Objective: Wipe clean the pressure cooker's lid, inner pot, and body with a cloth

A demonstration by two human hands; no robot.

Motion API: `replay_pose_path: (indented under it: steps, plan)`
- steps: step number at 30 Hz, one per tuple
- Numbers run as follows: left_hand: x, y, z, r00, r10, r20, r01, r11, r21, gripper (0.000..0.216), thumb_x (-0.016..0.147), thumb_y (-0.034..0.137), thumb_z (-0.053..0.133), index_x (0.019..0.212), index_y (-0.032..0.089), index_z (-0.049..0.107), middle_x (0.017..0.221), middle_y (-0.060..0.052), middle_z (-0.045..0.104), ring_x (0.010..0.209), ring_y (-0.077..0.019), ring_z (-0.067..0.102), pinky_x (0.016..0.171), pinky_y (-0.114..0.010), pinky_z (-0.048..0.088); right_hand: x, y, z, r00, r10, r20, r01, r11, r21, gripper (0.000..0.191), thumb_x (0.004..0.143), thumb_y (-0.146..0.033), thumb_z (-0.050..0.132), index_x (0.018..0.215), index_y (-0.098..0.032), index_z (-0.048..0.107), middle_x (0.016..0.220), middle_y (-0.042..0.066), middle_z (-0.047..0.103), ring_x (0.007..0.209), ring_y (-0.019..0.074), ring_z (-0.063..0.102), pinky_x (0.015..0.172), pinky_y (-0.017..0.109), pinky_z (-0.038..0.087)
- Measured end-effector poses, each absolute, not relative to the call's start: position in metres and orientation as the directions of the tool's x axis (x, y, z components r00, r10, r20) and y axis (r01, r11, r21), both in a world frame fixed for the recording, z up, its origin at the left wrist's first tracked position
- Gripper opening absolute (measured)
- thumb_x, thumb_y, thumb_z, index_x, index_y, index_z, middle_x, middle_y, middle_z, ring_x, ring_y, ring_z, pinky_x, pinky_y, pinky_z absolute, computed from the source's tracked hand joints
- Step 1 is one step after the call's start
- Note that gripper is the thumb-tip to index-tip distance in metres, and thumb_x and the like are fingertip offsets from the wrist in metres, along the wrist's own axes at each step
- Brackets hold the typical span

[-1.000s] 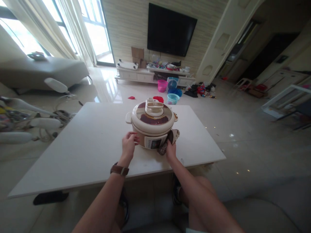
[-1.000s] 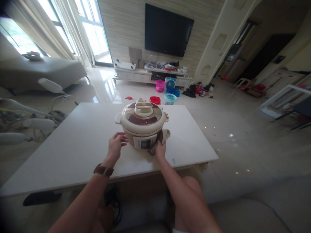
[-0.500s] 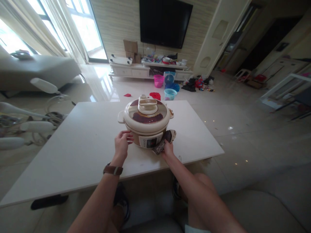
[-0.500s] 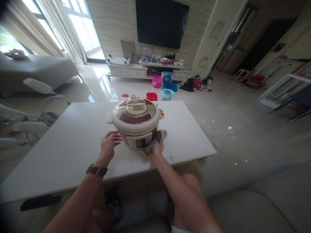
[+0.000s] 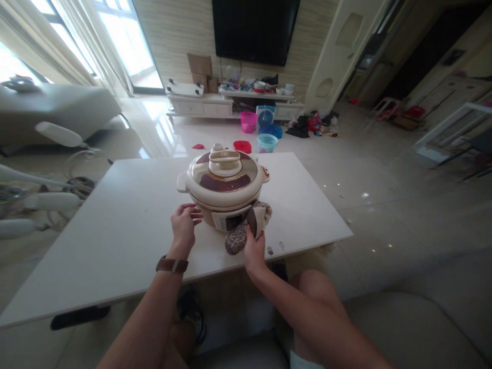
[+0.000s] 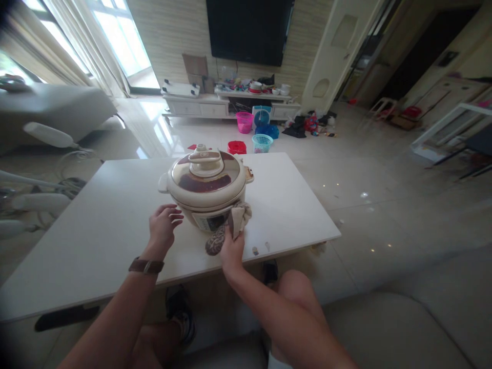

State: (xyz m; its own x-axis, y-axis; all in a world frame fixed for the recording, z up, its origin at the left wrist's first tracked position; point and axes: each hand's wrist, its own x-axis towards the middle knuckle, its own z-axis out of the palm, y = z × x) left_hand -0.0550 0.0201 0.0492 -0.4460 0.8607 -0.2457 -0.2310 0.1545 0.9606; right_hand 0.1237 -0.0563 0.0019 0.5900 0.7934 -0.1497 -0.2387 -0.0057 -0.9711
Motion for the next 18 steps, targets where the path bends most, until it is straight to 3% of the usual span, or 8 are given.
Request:
replay_pose_path:
  steps: [3, 8, 18]
  plan:
    - [-0.056, 0.022, 0.048, -0.452, 0.853, -0.259, -0.256, 0.153, 0.954, 0.03, 0.055, 0.029, 0.062, 0.083, 0.018, 0.064, 0.067, 0.001, 0.063, 0.055, -0.0126, 0.059, 0.051, -0.022, 0.042, 0.133, -0.046, 0.003, 0.595, 0.785, -0.169, -0.262, -0.01, -0.965, 0.054, 0.083, -0.05, 0.071, 0.126, -0.017, 0.069, 0.132, 0.014, 0.076, 0.126, 0.0294, 0.069, 0.114, 0.045, 0.05]
    - [-0.054, 0.02, 0.051, -0.438, 0.862, -0.257, -0.25, 0.158, 0.955, 0.028, 0.057, 0.029, 0.063, 0.083, 0.018, 0.064, 0.067, 0.001, 0.062, 0.055, -0.0122, 0.058, 0.051, -0.022, 0.042, 0.136, -0.045, 0.008, 0.599, 0.799, -0.056, -0.121, 0.021, -0.992, 0.05, 0.087, -0.048, 0.069, 0.127, -0.017, 0.07, 0.132, 0.014, 0.076, 0.128, 0.0286, 0.068, 0.118, 0.046, 0.047]
    - [-0.055, 0.018, 0.052, -0.451, 0.863, -0.228, -0.217, 0.141, 0.966, 0.026, 0.058, 0.031, 0.062, 0.081, 0.019, 0.063, 0.063, 0.003, 0.06, 0.055, -0.0128, 0.058, 0.051, -0.022, 0.042, 0.126, -0.062, 0.019, 0.582, 0.813, 0.014, -0.109, 0.095, -0.989, 0.046, 0.09, -0.051, 0.07, 0.122, -0.017, 0.074, 0.126, 0.012, 0.079, 0.128, 0.029, 0.069, 0.117, 0.043, 0.049]
